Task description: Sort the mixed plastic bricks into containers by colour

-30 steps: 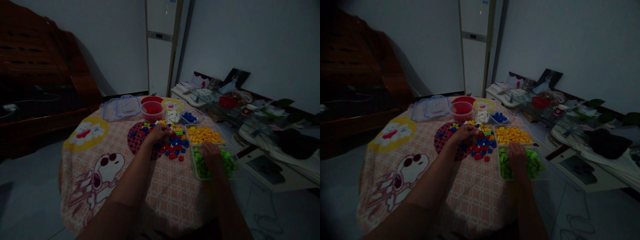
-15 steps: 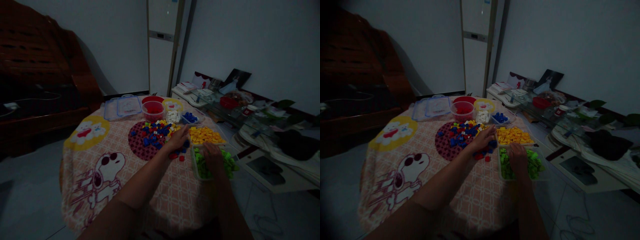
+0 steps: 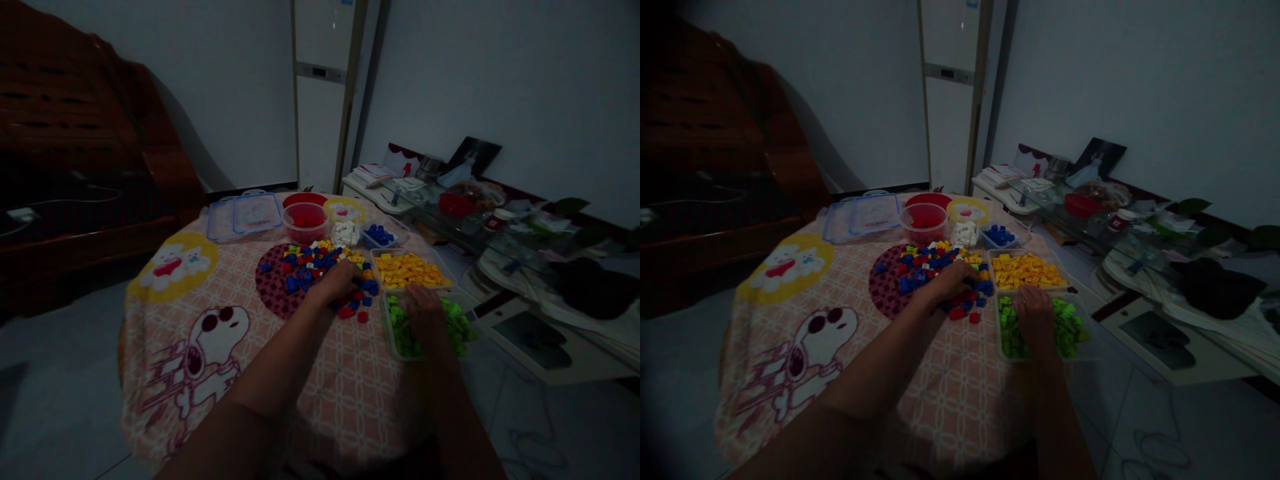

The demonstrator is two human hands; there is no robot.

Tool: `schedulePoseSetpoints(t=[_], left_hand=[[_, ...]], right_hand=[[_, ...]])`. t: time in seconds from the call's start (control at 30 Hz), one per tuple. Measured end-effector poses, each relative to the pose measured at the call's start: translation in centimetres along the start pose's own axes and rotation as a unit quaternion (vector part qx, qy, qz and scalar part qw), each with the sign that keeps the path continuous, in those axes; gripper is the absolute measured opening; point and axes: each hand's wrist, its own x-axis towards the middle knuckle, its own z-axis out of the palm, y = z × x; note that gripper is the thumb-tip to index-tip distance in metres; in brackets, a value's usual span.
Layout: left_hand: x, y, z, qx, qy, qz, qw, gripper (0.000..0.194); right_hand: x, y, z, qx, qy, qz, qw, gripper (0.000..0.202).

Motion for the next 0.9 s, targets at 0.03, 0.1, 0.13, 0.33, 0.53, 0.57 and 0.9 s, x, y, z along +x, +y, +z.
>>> schedulePoseSetpoints(t=[0.03,0.1,0.13,0.33,0.53,0.57,0.9], left_hand=[[-0.1,-0.3,-0.5,-0.001,-0.020,-0.006,1.000,0.031],[-0.4,-0.9,-1.6,-0.006,-0.049,-0.025,0.998,0.032],[-0.6,-1.1,-2.1,-0.012,-0.056,-0.038,0.998,0.032],[-2.5,-2.3,-5.3,-0.010,-0.071,-0.114,0.991,0.025],[-2.7,-2.5,-6.3,0.076,0.033,-0.143,0.986,0.022],[-2.4,-2.3,-5.9,0.081,0.049,-0.132,0.987,0.023],[-0.3,1.0,0.5,0.147,-0.008,-0.086,0.985,0.030]], right_hand=[[0.0,0.0,0.0,-0.001,0.000,0.000,1.000,0.035],[0.0,0.0,0.1,-0.004,0.002,-0.001,1.000,0.035],[0.0,0.0,0.1,-0.006,0.003,0.000,1.000,0.035],[-0.1,0.1,0.3,-0.010,0.013,-0.001,1.000,0.034],[-0.1,0.1,0.3,-0.008,0.015,-0.010,1.000,0.034],[0.0,0.0,0.3,-0.008,0.015,-0.009,1.000,0.034],[-0.1,0.4,0.5,-0.010,0.021,-0.011,1.000,0.034]])
